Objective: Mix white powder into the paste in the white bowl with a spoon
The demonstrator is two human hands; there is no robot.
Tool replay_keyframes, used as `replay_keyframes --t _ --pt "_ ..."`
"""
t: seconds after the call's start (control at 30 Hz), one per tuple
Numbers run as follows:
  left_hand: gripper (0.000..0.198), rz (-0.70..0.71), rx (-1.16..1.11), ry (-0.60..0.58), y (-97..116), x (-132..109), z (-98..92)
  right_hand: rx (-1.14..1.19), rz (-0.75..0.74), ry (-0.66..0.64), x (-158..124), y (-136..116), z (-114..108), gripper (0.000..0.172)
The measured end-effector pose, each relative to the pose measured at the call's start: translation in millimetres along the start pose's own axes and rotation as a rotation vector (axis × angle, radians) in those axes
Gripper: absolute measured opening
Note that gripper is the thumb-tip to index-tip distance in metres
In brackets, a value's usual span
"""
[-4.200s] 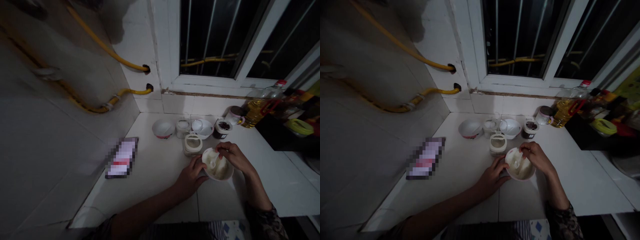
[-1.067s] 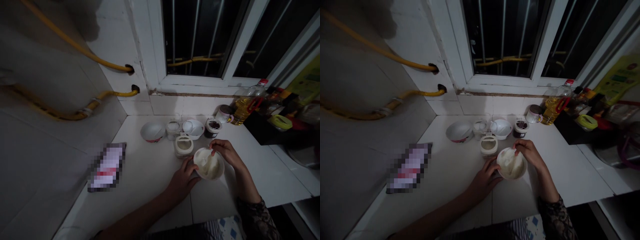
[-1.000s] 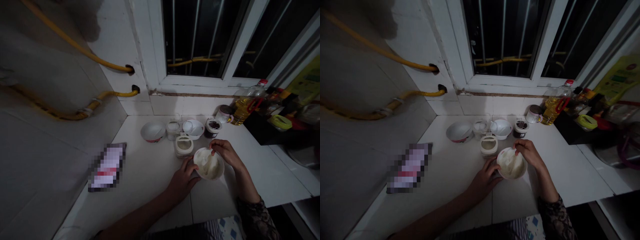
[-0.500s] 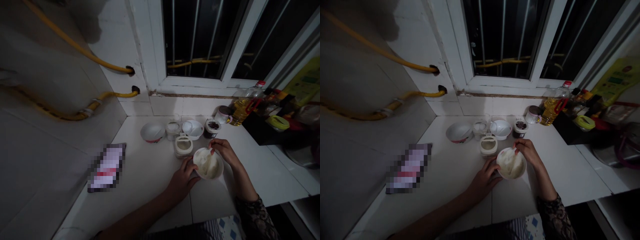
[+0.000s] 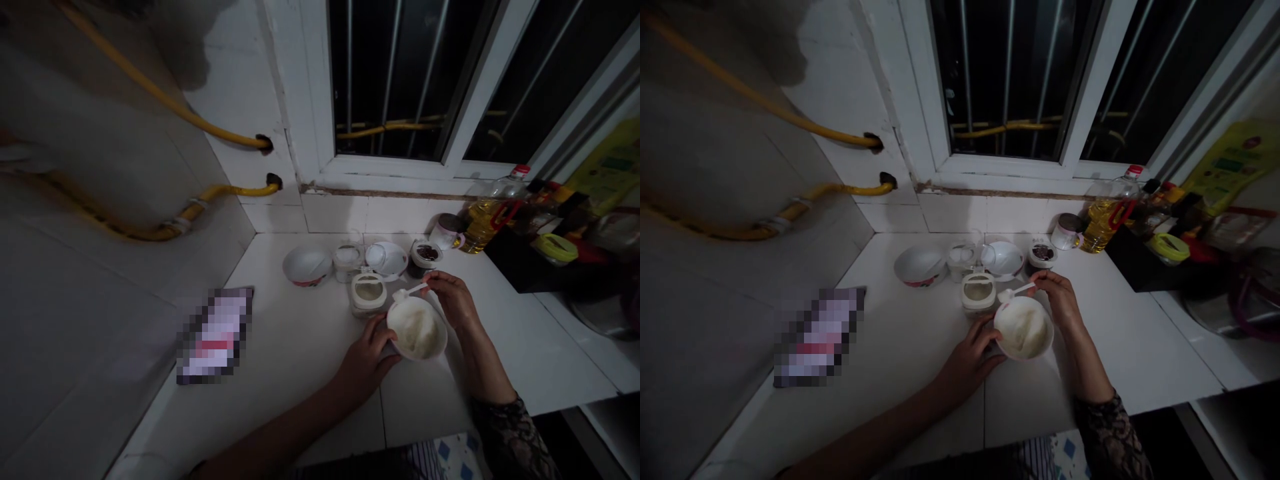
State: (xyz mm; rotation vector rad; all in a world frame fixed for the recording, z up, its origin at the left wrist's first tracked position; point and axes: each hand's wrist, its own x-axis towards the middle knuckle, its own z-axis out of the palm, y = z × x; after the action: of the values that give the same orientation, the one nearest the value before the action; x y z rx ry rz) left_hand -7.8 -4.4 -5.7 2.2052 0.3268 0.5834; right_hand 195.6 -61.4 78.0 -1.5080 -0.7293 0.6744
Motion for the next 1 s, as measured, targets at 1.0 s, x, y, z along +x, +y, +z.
replay_keyframes --t 1.0 --pt "0.022 0.007 0.009 0.028 -1 -1 -0.4 -0.616 -0.273 -0.46 -17 -1 6 0.021"
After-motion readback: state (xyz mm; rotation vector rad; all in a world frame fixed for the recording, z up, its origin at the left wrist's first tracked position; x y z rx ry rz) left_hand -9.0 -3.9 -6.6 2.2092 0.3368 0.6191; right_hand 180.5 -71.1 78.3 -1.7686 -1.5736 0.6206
